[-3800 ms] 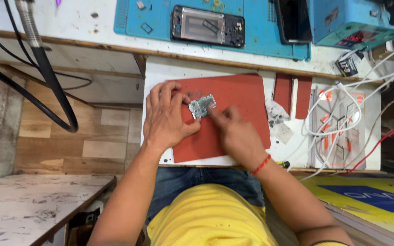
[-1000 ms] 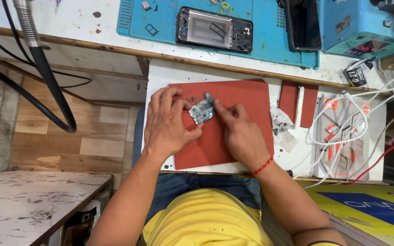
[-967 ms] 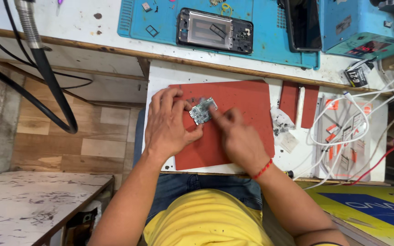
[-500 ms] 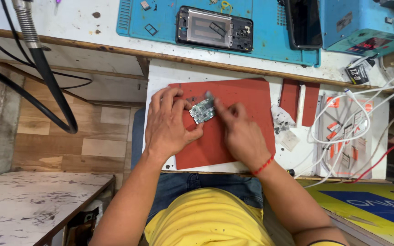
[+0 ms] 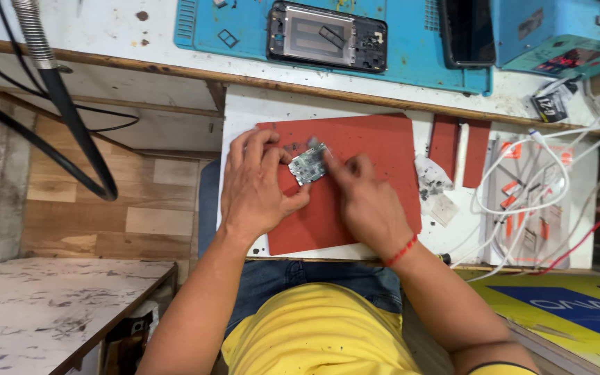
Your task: The person uses a purple plastic tool to scrape and clean a small circuit board on a red mat. Then, the person uses a hot air gun to apply heat to the circuit board while holding it steady with the other hand.
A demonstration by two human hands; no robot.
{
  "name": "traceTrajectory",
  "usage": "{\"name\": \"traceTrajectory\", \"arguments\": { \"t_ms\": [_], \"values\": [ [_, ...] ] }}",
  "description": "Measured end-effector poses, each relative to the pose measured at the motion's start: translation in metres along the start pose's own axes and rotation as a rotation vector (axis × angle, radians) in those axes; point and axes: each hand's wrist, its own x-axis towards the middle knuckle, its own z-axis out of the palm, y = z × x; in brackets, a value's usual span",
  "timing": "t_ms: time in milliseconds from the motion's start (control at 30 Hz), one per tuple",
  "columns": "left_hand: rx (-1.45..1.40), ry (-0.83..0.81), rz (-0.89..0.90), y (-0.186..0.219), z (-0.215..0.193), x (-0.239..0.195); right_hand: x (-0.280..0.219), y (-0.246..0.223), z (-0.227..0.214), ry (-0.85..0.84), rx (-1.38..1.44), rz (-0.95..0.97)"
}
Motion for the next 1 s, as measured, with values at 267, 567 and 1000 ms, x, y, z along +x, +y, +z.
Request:
{"name": "traceTrajectory", "arguments": {
  "t_ms": [267, 567, 1000],
  "values": [
    [-0.026, -0.006, -0.01, 0.0, -0.001, -0.001, -0.002, -0.003, -0.006, -0.03, 0.045, -0.086],
    [-0.014, 0.025, 0.029, -0.002, -0.005, -0.004, -0.008, -0.005, 0.0, -0.017, 0.074, -0.082],
    [-0.034, 0.114, -0.012, -0.001, 0.0, -0.004, 0.003, -0.01, -0.005, -0.049, 0.044, -0.113]
  ]
}}
